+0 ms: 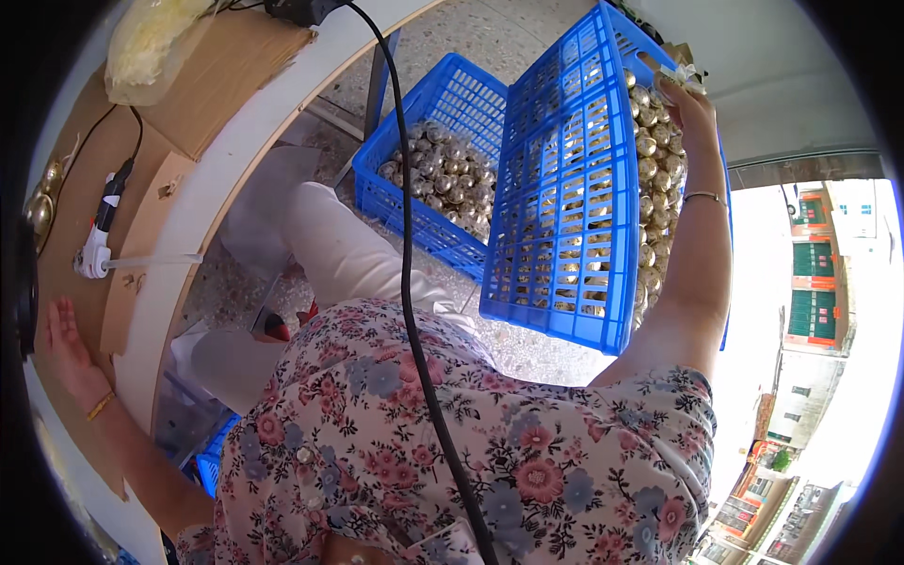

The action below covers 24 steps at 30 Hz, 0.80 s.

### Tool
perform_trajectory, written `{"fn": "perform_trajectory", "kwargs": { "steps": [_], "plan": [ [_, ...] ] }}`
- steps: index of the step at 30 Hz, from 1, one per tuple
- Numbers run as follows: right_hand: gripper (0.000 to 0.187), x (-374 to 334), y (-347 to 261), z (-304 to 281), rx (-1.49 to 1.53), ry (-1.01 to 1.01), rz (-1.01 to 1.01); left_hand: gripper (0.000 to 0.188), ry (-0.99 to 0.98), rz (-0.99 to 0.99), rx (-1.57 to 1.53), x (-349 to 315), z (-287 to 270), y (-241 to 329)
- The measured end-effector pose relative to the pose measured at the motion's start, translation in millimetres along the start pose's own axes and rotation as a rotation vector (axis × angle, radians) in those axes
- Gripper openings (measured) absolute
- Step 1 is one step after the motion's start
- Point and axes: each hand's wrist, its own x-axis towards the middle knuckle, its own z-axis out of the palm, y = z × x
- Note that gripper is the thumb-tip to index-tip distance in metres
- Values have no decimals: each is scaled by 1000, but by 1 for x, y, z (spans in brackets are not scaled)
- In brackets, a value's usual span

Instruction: Using a hot glue gun to attach small white ribbons to gold spherical holiday ornaments.

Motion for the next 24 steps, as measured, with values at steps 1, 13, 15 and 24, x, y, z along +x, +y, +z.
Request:
{"fn": "perform_trajectory", "kwargs": {
  "steps": [1,13,15,24],
  "plan": [
    [35,-1,7,0,47,-16,27,33,-14,13,9,-4,2,2],
    [55,-40,-69,163,-768,-583,-414,28,-2,145,134,-48,32,20],
    [60,-34,-57,178,-1056,-725,-437,28,-35,148,122,-58,47,28],
    [46,-19,-105,172,-665,-474,-570,20,-18,-10,57,-24,29,22]
  ]
}}
